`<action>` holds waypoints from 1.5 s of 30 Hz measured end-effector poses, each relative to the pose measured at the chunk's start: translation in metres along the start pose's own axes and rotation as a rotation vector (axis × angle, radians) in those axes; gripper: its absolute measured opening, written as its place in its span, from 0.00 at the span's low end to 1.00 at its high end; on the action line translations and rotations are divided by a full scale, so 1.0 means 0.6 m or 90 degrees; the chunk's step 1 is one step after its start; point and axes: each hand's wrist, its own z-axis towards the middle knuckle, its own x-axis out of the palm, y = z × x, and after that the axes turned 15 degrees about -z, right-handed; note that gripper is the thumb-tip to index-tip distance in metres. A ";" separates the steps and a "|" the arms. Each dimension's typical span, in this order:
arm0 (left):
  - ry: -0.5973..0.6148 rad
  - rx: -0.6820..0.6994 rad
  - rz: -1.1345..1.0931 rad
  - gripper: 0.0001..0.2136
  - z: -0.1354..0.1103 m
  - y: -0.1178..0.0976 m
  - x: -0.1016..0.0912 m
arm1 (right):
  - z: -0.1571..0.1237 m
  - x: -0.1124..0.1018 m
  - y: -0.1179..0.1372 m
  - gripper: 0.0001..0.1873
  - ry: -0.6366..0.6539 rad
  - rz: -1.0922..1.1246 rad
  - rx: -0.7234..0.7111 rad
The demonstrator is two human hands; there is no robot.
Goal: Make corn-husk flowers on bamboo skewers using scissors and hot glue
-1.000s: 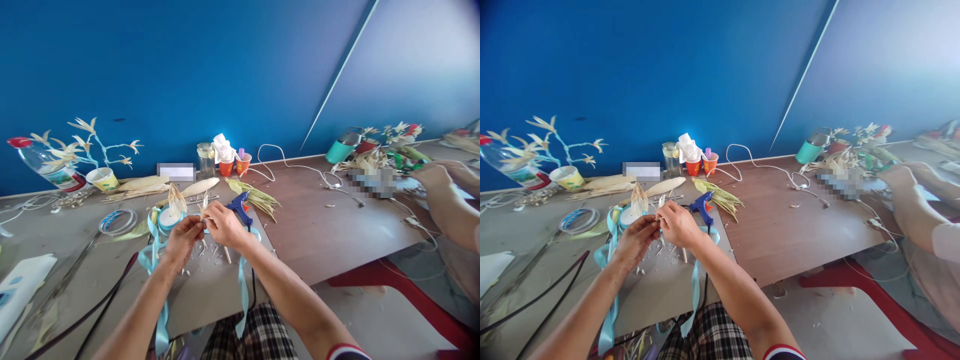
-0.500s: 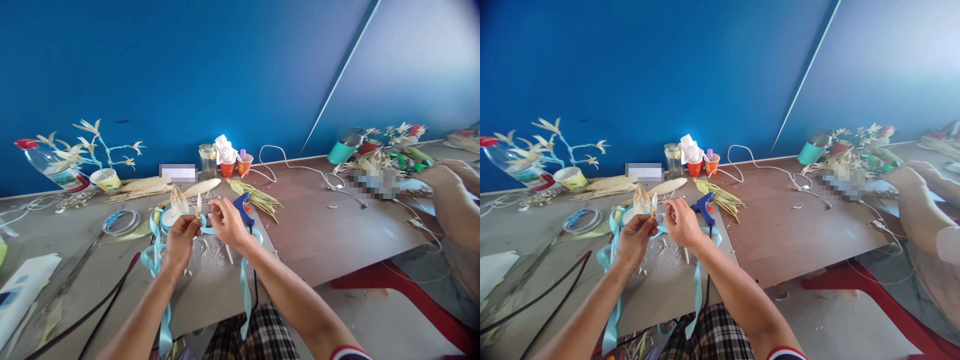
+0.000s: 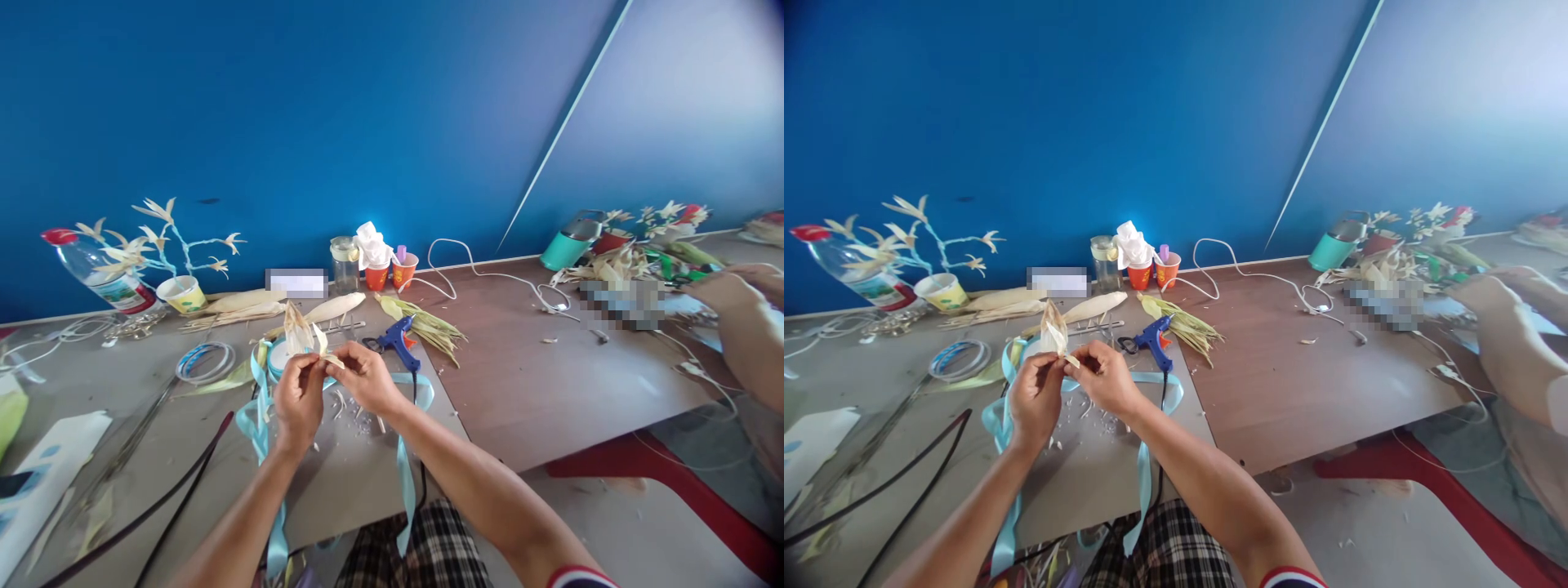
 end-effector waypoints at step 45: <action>0.170 -0.319 -0.355 0.14 0.021 0.000 -0.001 | 0.012 -0.036 0.035 0.16 0.087 0.205 0.063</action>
